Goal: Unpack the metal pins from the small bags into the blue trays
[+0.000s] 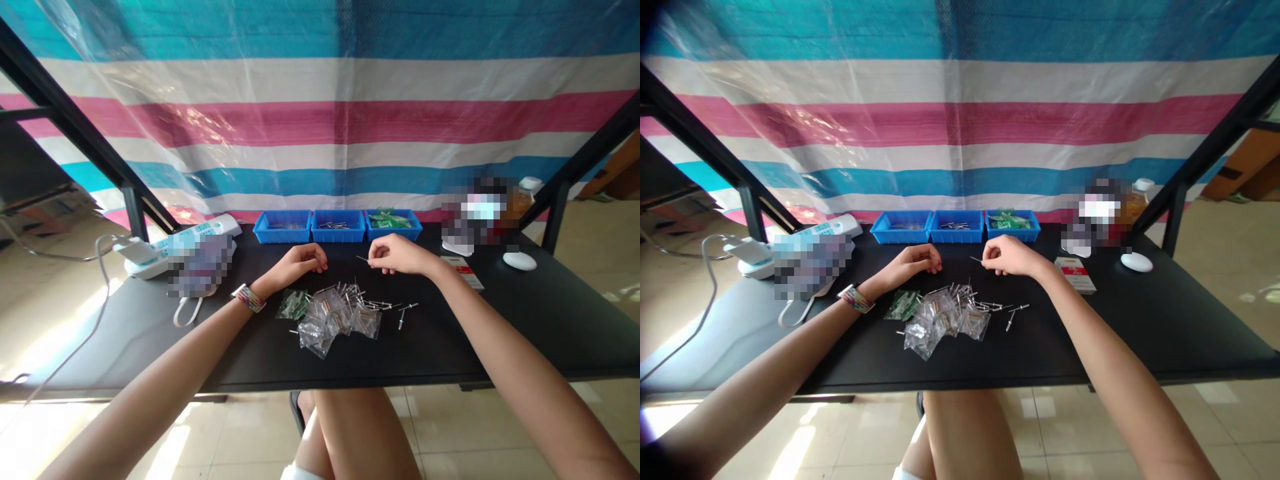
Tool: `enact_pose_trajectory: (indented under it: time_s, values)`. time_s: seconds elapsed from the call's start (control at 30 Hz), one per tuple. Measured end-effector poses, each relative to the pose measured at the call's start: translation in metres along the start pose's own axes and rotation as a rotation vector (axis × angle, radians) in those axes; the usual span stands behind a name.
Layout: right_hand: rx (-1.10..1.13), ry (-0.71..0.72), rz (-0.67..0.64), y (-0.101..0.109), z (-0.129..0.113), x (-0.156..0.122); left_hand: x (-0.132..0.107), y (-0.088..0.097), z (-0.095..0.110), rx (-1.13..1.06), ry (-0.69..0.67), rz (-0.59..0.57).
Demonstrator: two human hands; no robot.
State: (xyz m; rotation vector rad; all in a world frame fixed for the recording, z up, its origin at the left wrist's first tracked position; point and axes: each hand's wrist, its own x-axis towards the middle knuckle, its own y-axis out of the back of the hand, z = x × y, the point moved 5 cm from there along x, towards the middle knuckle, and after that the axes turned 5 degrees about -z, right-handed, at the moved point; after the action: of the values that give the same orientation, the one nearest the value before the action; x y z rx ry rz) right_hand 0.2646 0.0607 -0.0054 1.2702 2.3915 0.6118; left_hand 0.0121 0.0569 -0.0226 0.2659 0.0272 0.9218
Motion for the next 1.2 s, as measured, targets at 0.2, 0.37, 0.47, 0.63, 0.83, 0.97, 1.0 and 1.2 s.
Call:
enact_pose_trajectory:
  time_s: [0.2, 0.37, 0.47, 0.63, 0.83, 0.97, 1.0, 1.2]
  values:
    - [0.420, 0.192, 0.194, -0.021, 0.006, 0.025, 0.001, 0.000, 0.000, 0.078, 0.014, 0.009]
    - [0.357, 0.251, 0.212, -0.039, 0.000, 0.025, 0.002, -0.005, -0.002, 0.140, 0.011, -0.050]
    - [0.276, 0.290, 0.219, -0.042, -0.005, 0.022, 0.002, -0.007, -0.001, 0.152, -0.004, -0.069]
    - [0.257, 0.310, 0.229, -0.048, -0.008, 0.021, 0.002, -0.007, 0.001, 0.176, -0.018, -0.064]
    - [0.224, 0.294, 0.248, -0.052, -0.007, 0.022, 0.001, -0.008, 0.001, 0.166, -0.014, -0.070]
    - [0.353, 0.261, 0.200, -0.054, -0.008, 0.021, 0.000, -0.004, 0.000, 0.162, 0.012, -0.009]
    - [0.386, 0.256, 0.186, -0.054, -0.009, 0.021, 0.000, -0.004, -0.001, 0.153, 0.014, 0.000]
    - [0.460, 0.250, 0.168, -0.054, -0.010, 0.021, 0.000, -0.004, -0.002, 0.134, 0.022, 0.020]
